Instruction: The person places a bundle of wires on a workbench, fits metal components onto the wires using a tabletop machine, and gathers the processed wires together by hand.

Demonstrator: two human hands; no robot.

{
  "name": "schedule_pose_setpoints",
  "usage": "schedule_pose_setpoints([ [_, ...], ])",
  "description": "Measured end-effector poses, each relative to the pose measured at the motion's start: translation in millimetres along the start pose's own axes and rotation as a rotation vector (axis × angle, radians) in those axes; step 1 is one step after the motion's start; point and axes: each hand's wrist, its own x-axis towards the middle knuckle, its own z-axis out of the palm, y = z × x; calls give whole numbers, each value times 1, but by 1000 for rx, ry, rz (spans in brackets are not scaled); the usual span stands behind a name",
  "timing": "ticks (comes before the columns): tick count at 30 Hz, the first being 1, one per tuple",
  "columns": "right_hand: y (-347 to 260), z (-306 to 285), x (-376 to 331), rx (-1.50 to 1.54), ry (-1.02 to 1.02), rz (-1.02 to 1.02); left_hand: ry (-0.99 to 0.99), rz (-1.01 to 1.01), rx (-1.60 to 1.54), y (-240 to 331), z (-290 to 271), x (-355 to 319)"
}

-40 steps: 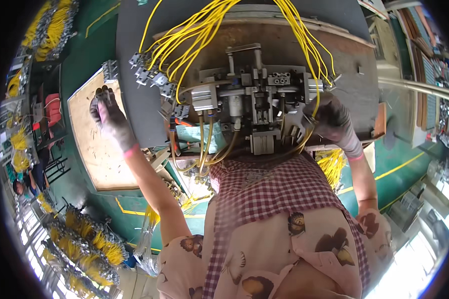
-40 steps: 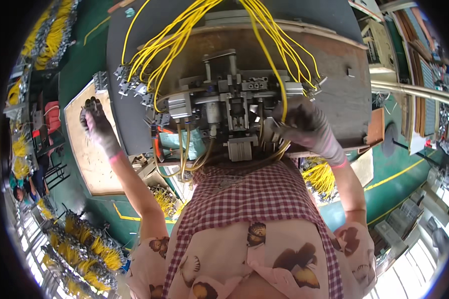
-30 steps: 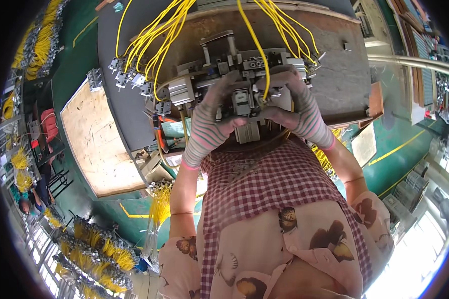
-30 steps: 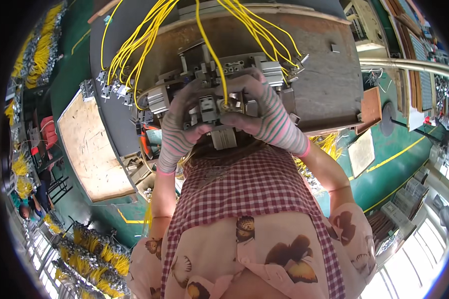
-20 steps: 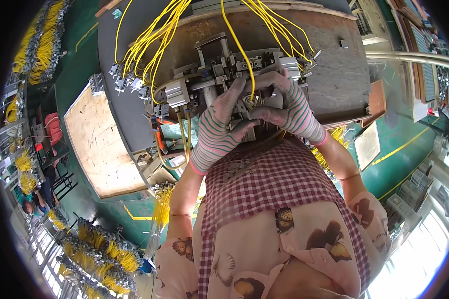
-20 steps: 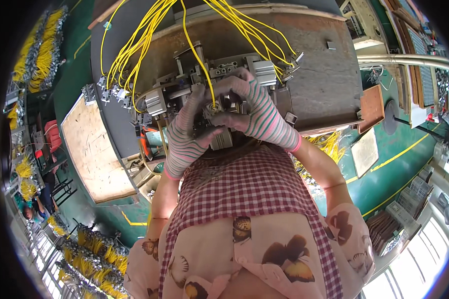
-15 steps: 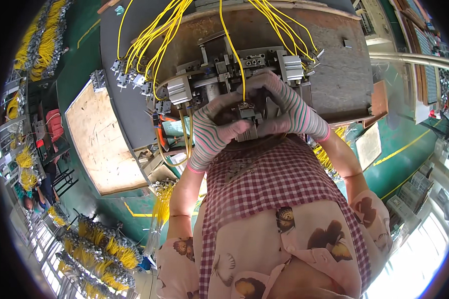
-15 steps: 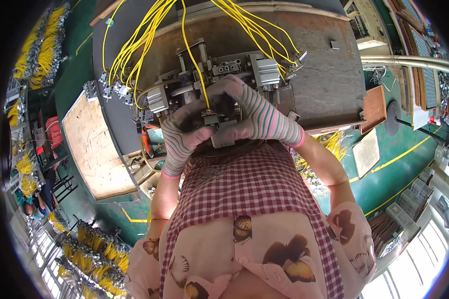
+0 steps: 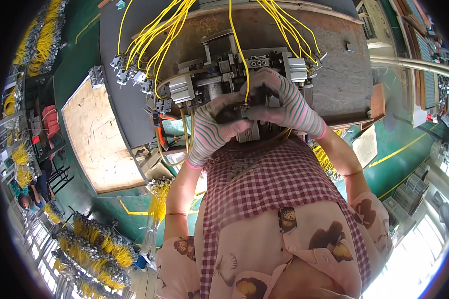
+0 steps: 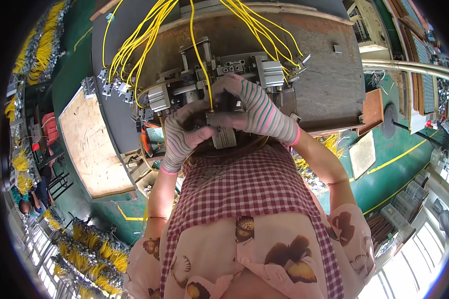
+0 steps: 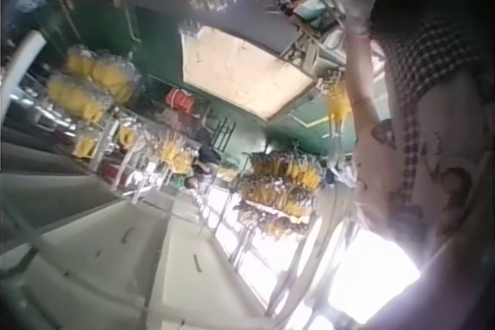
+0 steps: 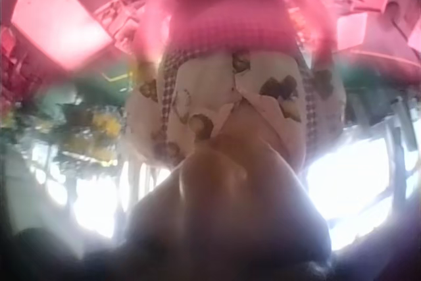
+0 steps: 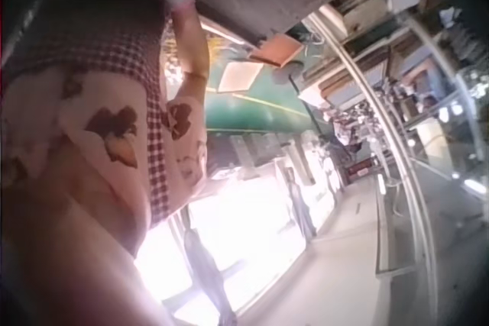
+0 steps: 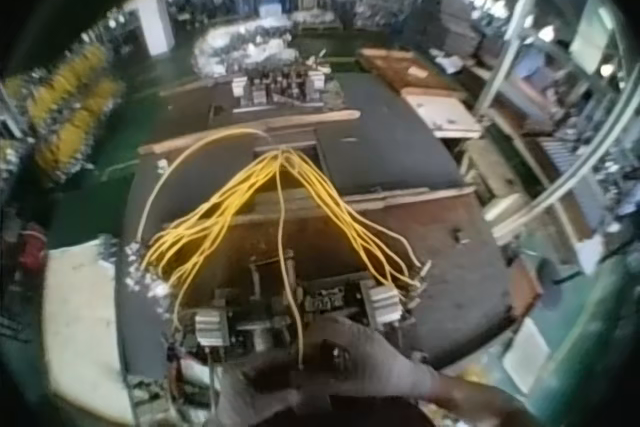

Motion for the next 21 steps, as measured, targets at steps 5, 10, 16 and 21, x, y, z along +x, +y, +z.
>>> schedule_pose_setpoints([
  [5,11,10,-4,-190,-8,-100,73,-248,-418,5,9,3],
  [10,33,8,14,-563,20,-97,338,156,234,-2,11,21],
  [16,46,6,32,-819,-42,67,196,366,700,-20,3,21],
  [21,31,-24,12,-550,281,-32,239,417,890,-35,2,31],
])
